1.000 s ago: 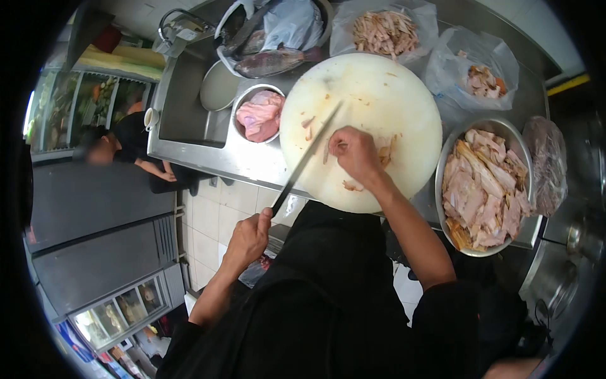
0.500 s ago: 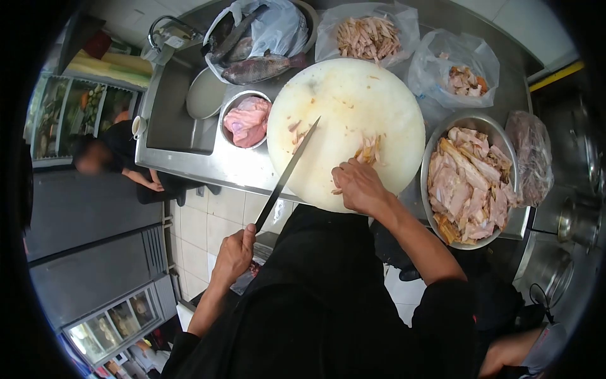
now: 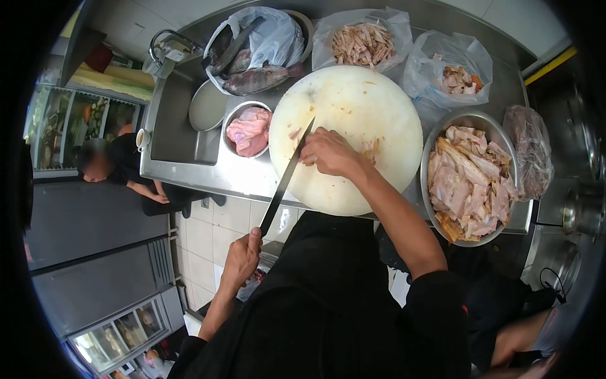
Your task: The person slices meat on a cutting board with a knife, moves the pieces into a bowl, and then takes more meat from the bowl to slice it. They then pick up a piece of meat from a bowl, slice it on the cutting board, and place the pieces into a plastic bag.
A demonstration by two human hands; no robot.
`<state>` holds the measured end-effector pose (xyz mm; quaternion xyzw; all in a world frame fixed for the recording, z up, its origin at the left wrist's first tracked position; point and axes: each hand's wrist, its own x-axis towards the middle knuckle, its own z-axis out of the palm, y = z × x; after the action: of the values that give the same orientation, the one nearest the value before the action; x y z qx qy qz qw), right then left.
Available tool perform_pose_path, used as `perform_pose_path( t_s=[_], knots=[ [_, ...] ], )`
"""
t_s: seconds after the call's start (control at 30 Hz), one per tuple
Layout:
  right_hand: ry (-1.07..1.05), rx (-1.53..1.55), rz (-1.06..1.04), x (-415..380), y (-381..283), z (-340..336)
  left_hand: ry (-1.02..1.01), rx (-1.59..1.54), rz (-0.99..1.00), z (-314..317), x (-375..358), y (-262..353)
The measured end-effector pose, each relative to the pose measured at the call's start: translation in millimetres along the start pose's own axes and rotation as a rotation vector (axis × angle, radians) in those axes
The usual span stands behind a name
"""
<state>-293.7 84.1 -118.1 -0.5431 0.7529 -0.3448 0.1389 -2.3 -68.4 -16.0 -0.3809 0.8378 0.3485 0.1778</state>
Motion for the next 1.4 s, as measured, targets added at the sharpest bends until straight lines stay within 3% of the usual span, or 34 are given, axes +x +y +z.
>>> perform_pose_path(
  t_s=[0.1, 0.2, 0.3, 0.43, 0.53, 0.63, 0.93, 1.13, 1.27, 1.4],
  knots=[
    [0.397, 0.106, 0.064, -17, -4, 6, 0.035, 0.043, 0.037, 4, -2, -10],
    [0.373, 0.077, 0.451, -36, -19, 14, 0.06, 0.077, 0.059, 5, -7, -13],
    [0.6, -0.011, 0.303, -35, -30, 40, 0.037, 0.075, 0.042, 0, -10, -3],
    [0.659, 0.07, 0.137, -22, -30, 43, 0.018, 0.083, 0.029, -5, -10, 4],
    [0.647, 0.169, 0.184, -20, -27, 43, 0.031, 0.101, 0.035, -5, -8, 2],
    [0.643, 0.082, 0.205, -28, -27, 42, 0.039, 0.105, 0.028, -8, -11, 8],
    [0.65, 0.036, 0.12, -26, -24, 42, 0.0, 0.351, 0.037, -18, -26, 6],
    [0.574, 0.045, 0.089, -24, -17, 38, 0.034, 0.29, 0.126, 7, 13, 9],
    [0.465, 0.387, 0.356, -36, -5, -12, 0.086, 0.135, 0.117, -3, 20, 25],
    [0.077, 0.026, 0.285, -63, 15, -57, 0.046, 0.076, 0.073, -12, 1, 29]
  ],
)
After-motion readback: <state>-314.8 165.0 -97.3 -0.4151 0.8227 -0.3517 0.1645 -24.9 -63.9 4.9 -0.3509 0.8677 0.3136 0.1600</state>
